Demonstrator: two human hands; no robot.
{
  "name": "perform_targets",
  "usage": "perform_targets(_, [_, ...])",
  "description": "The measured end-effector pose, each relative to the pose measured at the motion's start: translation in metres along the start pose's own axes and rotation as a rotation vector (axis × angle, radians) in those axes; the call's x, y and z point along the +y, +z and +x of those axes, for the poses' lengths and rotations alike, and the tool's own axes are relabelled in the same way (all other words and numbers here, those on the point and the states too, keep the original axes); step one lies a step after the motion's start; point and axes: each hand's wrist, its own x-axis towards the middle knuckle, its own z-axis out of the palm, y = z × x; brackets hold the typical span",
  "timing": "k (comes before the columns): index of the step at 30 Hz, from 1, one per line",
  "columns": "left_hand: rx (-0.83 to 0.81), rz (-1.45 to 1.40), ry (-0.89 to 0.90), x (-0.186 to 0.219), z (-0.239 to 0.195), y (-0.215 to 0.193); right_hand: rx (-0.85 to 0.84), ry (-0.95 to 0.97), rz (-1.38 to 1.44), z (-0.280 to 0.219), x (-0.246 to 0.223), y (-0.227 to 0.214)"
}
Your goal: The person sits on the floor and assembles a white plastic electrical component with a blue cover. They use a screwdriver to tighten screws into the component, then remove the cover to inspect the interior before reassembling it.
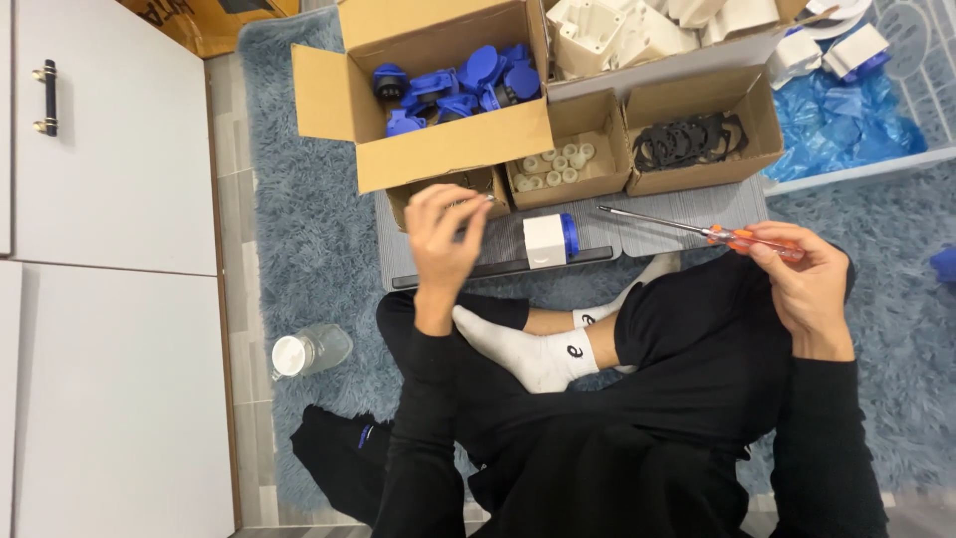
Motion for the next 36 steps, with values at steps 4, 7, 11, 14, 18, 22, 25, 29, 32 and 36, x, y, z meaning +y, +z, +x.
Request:
perform_targets(4, [0.038, 0.024, 0.005, -0.013, 0.005, -0.016, 0.004, 0.004, -0.03, 0.004, -0.007, 0.008])
perform_targets(7, [0.082, 0.025, 0.021, -0.01, 0.006, -0.019, 0.018, 0.002, -0.126, 0.009, -0.004, 0.009])
perform_targets(11, [-0.054, -0.107, 0.029, 0.016, -0.003, -0.006, -0.014, -0.001, -0.154, 0.013, -0.006, 0.016])
perform_targets(14, [-0.231, -0.196, 0.073, 0.036, -0.017, 0.016, -0.05, -0.003, -0.142, 0.016, -0.011, 0.025])
perform_targets(18, [-0.602, -0.1, 0.039, 0.048, -0.044, 0.046, -0.088, -0.012, -0.181, 0.02, -0.013, 0.032])
perform_targets(22, [-0.577, 0.044, 0.115, 0.048, -0.047, 0.059, -0.101, -0.033, -0.309, 0.026, -0.014, 0.033])
perform_targets(25, [-0.601, 0.084, 0.093, 0.042, -0.052, 0.07, -0.145, -0.026, -0.363, 0.03, -0.019, 0.04])
perform_targets(29, [-0.586, 0.028, 0.073, 0.031, -0.061, 0.086, -0.151, -0.207, -0.535, 0.039, -0.019, 0.046])
perform_targets(32, [-0.555, 0.023, 0.087, 0.027, -0.065, 0.093, -0.16, -0.25, -0.631, 0.044, -0.017, 0.052])
perform_targets(36, [-0.398, -0.021, 0.146, 0.026, -0.068, 0.097, -0.143, -0.271, -0.666, 0.047, -0.002, 0.054])
